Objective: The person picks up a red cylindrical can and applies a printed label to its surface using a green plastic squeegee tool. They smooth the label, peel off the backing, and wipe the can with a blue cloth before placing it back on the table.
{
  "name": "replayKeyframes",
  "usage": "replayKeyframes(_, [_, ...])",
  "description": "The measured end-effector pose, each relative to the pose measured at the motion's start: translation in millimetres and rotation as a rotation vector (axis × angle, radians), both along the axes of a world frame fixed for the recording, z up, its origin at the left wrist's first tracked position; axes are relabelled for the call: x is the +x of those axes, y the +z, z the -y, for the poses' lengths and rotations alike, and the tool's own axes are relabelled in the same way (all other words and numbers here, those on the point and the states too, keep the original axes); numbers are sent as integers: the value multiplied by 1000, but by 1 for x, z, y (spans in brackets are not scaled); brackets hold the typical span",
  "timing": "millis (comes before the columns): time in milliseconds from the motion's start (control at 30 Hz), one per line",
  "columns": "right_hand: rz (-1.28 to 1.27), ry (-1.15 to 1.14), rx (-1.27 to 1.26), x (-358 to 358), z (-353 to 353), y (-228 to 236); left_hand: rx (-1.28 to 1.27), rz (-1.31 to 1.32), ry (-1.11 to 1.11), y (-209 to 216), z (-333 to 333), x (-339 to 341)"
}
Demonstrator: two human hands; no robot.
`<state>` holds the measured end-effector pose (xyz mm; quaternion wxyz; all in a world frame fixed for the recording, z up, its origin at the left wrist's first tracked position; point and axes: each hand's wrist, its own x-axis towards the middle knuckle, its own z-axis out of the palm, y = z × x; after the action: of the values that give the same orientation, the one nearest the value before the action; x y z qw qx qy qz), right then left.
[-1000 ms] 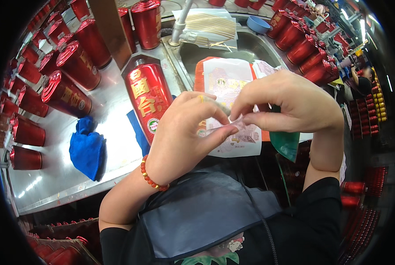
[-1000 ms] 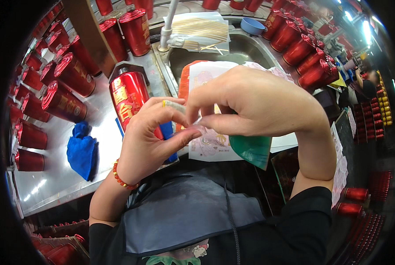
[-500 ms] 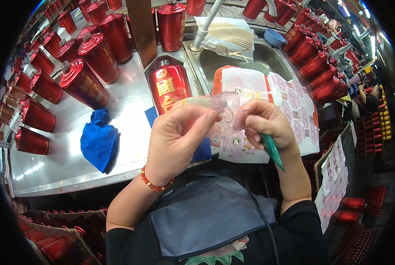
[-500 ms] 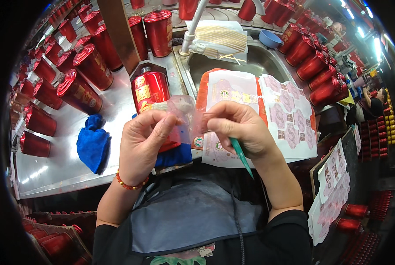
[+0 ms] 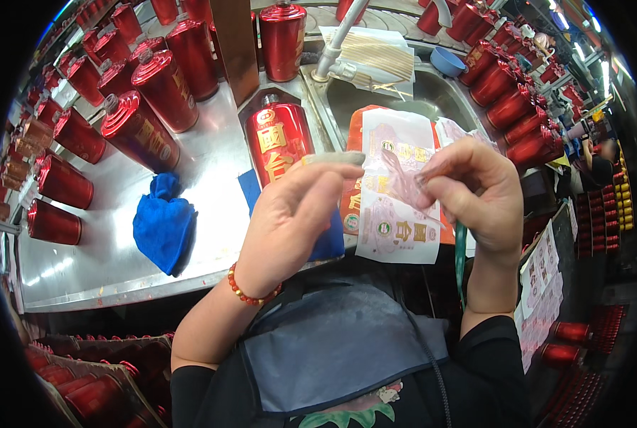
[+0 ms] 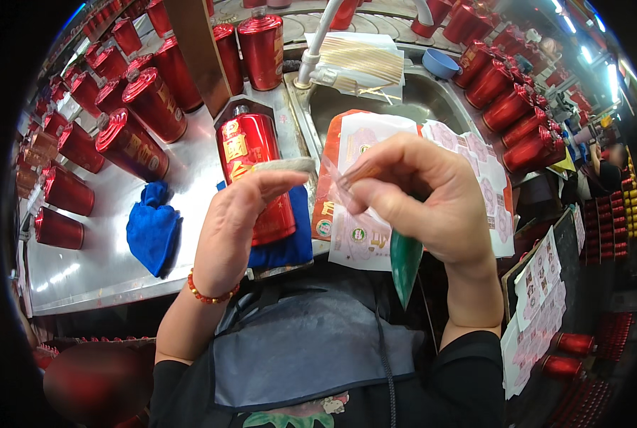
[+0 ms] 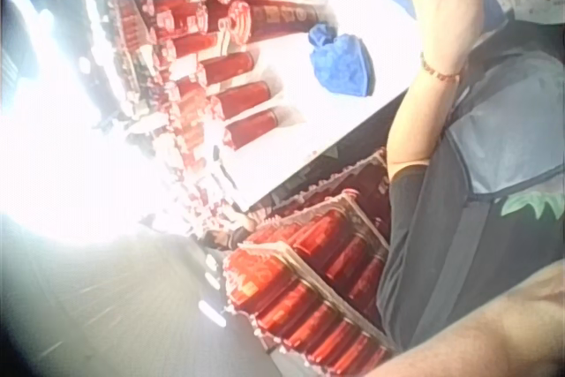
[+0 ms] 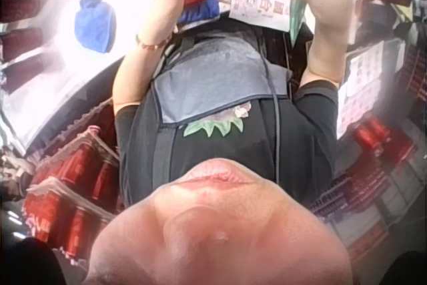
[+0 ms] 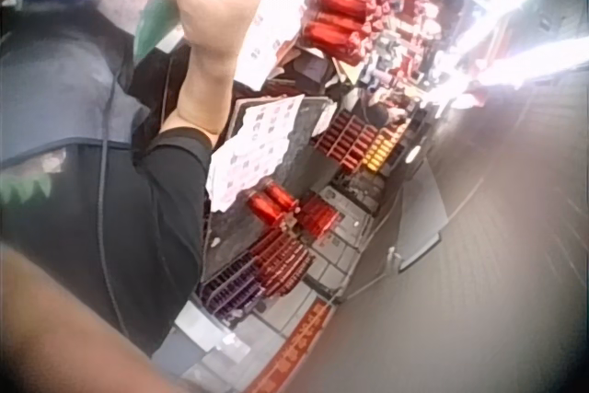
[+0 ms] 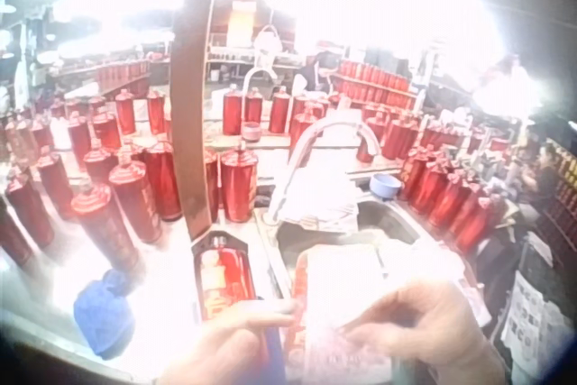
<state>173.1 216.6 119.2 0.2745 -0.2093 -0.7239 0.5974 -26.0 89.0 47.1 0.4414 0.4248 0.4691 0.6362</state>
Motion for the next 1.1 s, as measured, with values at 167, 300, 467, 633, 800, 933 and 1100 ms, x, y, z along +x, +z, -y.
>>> replayKeyframes(167, [51,124,218,-1,10,21,33,21,-49,-2,-11,12])
replayKeyframes(300, [49,122,169,2,3,22,-35,75,-221,0,-8,11])
replayKeyframes(467, [46,11,191,3,-12,17,-48,-154,-145,-3,1,6])
replayKeyframes(633, [58,21,177,3,-35,4,-58,-347,-38,-1,10,1])
replayKeyframes(800, [144,-10,258,-6,-87,-6,111,-924,212,-2,22,-10])
replayKeyframes(933, [210,-127,47,-3,-209,-65,133,-1297,250,-13,33,3])
replayKeyframes(1100, [393,-333,-22,26,-338,-147,1,-1470,223,-37,15,-2])
